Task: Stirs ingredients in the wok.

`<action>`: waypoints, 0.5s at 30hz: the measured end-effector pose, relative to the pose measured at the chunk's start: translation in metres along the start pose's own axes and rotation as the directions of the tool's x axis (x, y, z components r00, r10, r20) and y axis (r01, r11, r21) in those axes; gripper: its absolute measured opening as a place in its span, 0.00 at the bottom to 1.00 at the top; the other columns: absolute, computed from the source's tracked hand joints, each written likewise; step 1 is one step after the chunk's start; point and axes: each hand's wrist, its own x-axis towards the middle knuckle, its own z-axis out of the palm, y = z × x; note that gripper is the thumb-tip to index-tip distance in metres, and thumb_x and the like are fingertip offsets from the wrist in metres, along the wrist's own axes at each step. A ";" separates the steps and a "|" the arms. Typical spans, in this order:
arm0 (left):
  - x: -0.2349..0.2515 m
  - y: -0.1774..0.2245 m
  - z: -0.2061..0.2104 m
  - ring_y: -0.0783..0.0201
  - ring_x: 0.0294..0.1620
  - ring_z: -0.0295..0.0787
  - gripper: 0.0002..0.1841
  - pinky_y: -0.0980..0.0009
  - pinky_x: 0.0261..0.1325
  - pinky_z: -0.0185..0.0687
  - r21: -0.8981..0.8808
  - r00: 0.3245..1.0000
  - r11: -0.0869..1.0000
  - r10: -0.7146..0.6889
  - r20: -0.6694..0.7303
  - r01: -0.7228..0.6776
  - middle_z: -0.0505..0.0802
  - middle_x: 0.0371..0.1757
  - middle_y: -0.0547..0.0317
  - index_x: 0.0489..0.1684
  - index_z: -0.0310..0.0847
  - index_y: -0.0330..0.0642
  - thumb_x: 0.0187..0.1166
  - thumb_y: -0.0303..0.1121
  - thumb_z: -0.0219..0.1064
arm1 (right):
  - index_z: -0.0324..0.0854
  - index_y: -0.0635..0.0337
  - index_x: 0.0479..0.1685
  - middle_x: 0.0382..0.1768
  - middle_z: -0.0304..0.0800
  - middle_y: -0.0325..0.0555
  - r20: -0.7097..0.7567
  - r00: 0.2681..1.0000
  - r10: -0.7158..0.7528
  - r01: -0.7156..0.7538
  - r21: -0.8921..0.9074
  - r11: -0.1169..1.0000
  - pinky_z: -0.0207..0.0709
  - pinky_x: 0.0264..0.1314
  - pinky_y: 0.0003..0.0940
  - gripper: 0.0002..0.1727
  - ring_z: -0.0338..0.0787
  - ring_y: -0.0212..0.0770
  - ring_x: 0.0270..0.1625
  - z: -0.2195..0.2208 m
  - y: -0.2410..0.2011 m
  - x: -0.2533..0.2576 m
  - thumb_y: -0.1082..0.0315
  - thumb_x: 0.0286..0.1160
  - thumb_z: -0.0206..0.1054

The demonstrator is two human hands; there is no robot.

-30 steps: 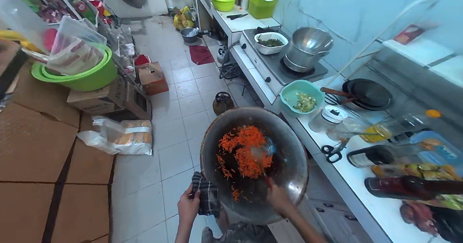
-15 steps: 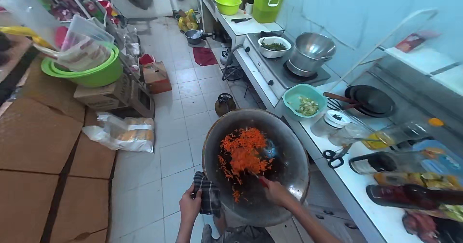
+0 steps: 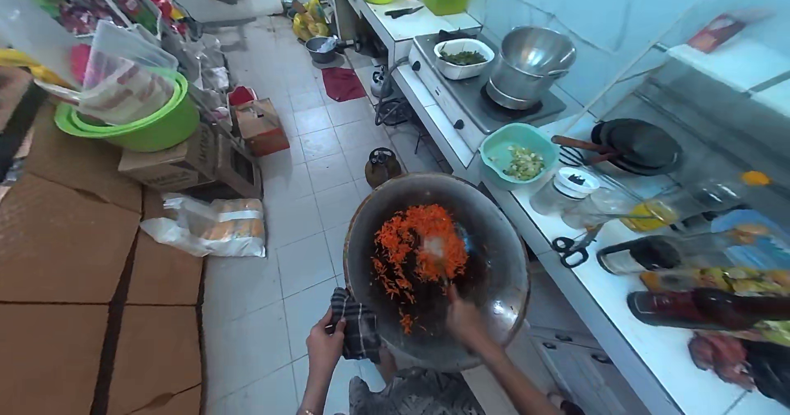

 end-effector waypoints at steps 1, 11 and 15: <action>0.002 -0.001 -0.001 0.49 0.52 0.96 0.23 0.48 0.62 0.87 -0.007 1.000 1.000 0.008 -0.002 -0.008 0.95 0.55 0.42 0.74 0.82 0.35 0.78 0.26 0.72 | 0.38 0.44 0.99 0.63 0.88 0.66 0.049 0.998 -0.027 0.031 -0.081 0.996 0.80 0.67 0.65 0.39 0.89 0.66 0.64 0.017 -0.002 -0.010 0.57 0.90 0.50; 0.002 -0.003 0.002 0.50 0.52 0.96 0.24 0.49 0.63 0.87 -0.040 1.000 0.999 0.015 -0.003 -0.015 0.96 0.55 0.41 0.75 0.80 0.34 0.79 0.27 0.72 | 0.72 0.40 0.86 0.46 0.91 0.60 0.429 0.903 -0.008 0.195 -0.393 0.899 0.83 0.44 0.52 0.26 0.89 0.52 0.35 -0.178 0.067 -0.049 0.55 0.90 0.62; -0.002 -0.003 0.000 0.48 0.51 0.96 0.24 0.46 0.62 0.87 -0.036 1.000 0.999 0.026 0.000 -0.026 0.95 0.55 0.41 0.74 0.81 0.34 0.77 0.27 0.72 | 0.72 0.41 0.85 0.40 0.89 0.56 0.588 0.805 0.075 0.269 -0.475 0.838 0.80 0.38 0.44 0.26 0.83 0.45 0.29 -0.178 0.051 -0.057 0.54 0.91 0.60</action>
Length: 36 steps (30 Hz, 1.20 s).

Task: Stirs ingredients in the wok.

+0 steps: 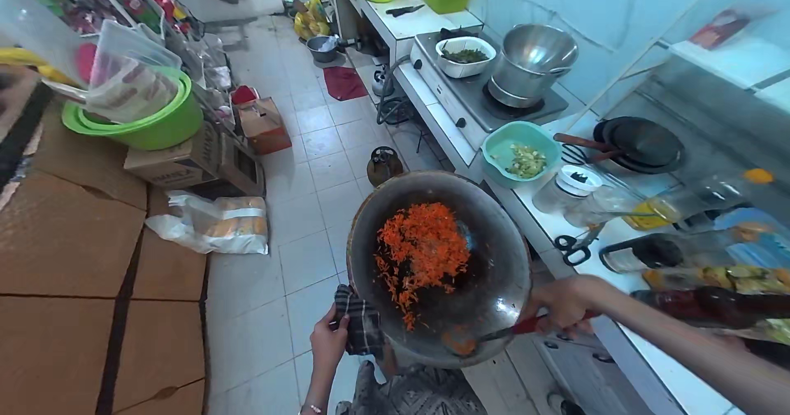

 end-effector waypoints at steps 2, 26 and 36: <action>-0.001 -0.003 0.001 0.49 0.51 0.96 0.24 0.47 0.62 0.87 -0.004 1.000 1.000 0.000 0.007 0.000 0.96 0.55 0.42 0.74 0.82 0.35 0.77 0.27 0.73 | 0.69 0.39 0.87 0.39 0.88 0.58 -0.020 0.992 -0.126 0.127 0.040 0.991 0.81 0.39 0.49 0.27 0.85 0.48 0.29 0.017 -0.024 0.023 0.51 0.92 0.57; -0.002 -0.022 -0.002 0.57 0.45 0.97 0.25 0.56 0.57 0.92 -0.107 0.994 0.993 0.059 0.092 -0.049 0.97 0.49 0.46 0.71 0.83 0.34 0.72 0.28 0.76 | 0.59 0.50 0.92 0.62 0.89 0.65 -0.544 0.803 0.242 0.057 0.475 0.878 0.82 0.65 0.65 0.32 0.90 0.64 0.63 0.057 -0.121 0.141 0.52 0.91 0.50; -0.008 -0.021 -0.001 0.55 0.45 0.97 0.25 0.56 0.57 0.91 -0.137 0.996 0.989 0.057 0.062 -0.048 0.97 0.50 0.42 0.70 0.83 0.31 0.72 0.26 0.75 | 0.81 0.68 0.66 0.67 0.83 0.71 -0.412 0.837 0.359 -0.337 0.128 0.933 0.74 0.67 0.74 0.21 0.82 0.72 0.72 0.004 -0.039 0.051 0.65 0.81 0.63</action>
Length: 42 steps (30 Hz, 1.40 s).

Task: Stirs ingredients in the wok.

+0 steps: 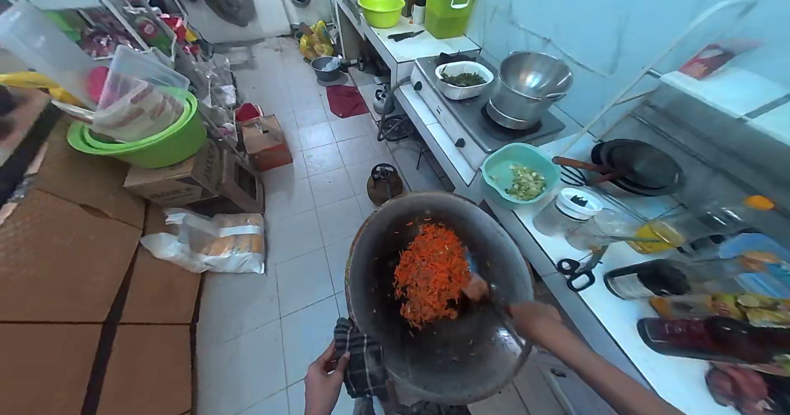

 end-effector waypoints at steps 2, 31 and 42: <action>0.001 0.001 0.001 0.56 0.44 0.97 0.25 0.56 0.56 0.92 -0.003 1.000 1.000 0.004 -0.001 -0.004 0.97 0.49 0.43 0.70 0.83 0.31 0.72 0.26 0.75 | 0.78 0.63 0.73 0.70 0.83 0.68 -0.149 0.989 -0.001 0.006 0.034 0.999 0.76 0.67 0.70 0.21 0.82 0.69 0.73 -0.018 -0.014 0.037 0.68 0.84 0.59; -0.001 -0.001 0.006 0.55 0.43 0.97 0.23 0.55 0.56 0.91 -0.001 1.000 1.000 -0.019 -0.019 0.019 0.97 0.49 0.44 0.69 0.84 0.32 0.73 0.26 0.75 | 0.83 0.63 0.66 0.54 0.90 0.65 0.162 0.974 -0.157 0.163 -0.020 0.986 0.82 0.58 0.63 0.24 0.92 0.62 0.52 -0.018 0.038 0.007 0.56 0.79 0.72; 0.001 -0.001 0.006 0.56 0.46 0.97 0.23 0.56 0.57 0.91 -0.022 1.000 1.000 -0.004 -0.008 0.004 0.97 0.50 0.45 0.71 0.83 0.33 0.74 0.26 0.74 | 0.73 0.47 0.72 0.22 0.69 0.32 0.014 0.932 -0.361 0.014 0.997 0.074 0.63 0.15 0.20 0.19 0.66 0.26 0.14 0.070 -0.033 0.099 0.51 0.94 0.52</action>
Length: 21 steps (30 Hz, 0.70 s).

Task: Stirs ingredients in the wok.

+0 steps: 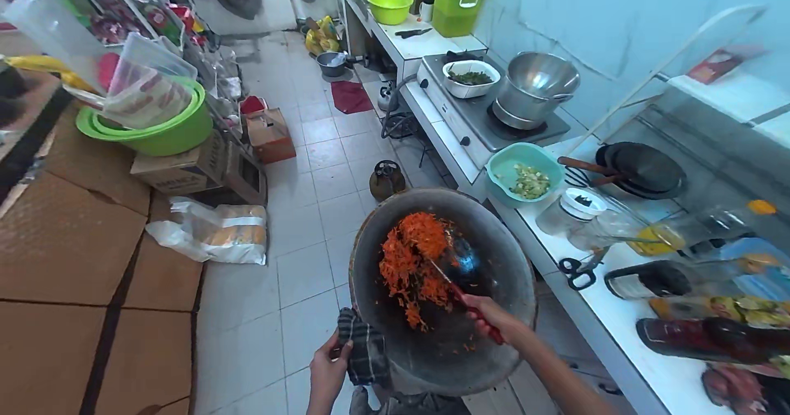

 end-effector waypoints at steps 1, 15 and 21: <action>0.000 -0.001 0.001 0.56 0.45 0.97 0.24 0.56 0.56 0.91 -0.001 1.000 1.000 0.004 -0.001 -0.004 0.97 0.50 0.45 0.71 0.83 0.33 0.74 0.26 0.74 | 0.75 0.48 0.65 0.19 0.66 0.30 0.030 0.999 0.029 -0.031 0.081 0.996 0.60 0.13 0.18 0.18 0.63 0.24 0.12 -0.013 -0.005 -0.013 0.49 0.95 0.49; -0.002 -0.002 0.002 0.53 0.45 0.97 0.24 0.53 0.58 0.90 0.024 1.000 0.999 0.023 -0.017 -0.022 0.96 0.50 0.41 0.72 0.81 0.30 0.74 0.26 0.73 | 0.72 0.54 0.83 0.60 0.88 0.68 -0.014 1.000 -0.018 -0.007 -0.944 0.331 0.79 0.64 0.69 0.27 0.89 0.68 0.62 0.042 -0.004 -0.074 0.55 0.89 0.57; -0.001 0.001 0.004 0.53 0.43 0.97 0.24 0.53 0.55 0.91 0.039 1.000 0.999 0.005 -0.028 -0.004 0.96 0.49 0.41 0.71 0.82 0.31 0.74 0.25 0.74 | 0.78 0.47 0.79 0.50 0.89 0.65 -0.002 0.955 0.295 -0.017 -0.999 0.049 0.80 0.52 0.65 0.24 0.90 0.62 0.45 -0.015 -0.070 -0.131 0.52 0.89 0.60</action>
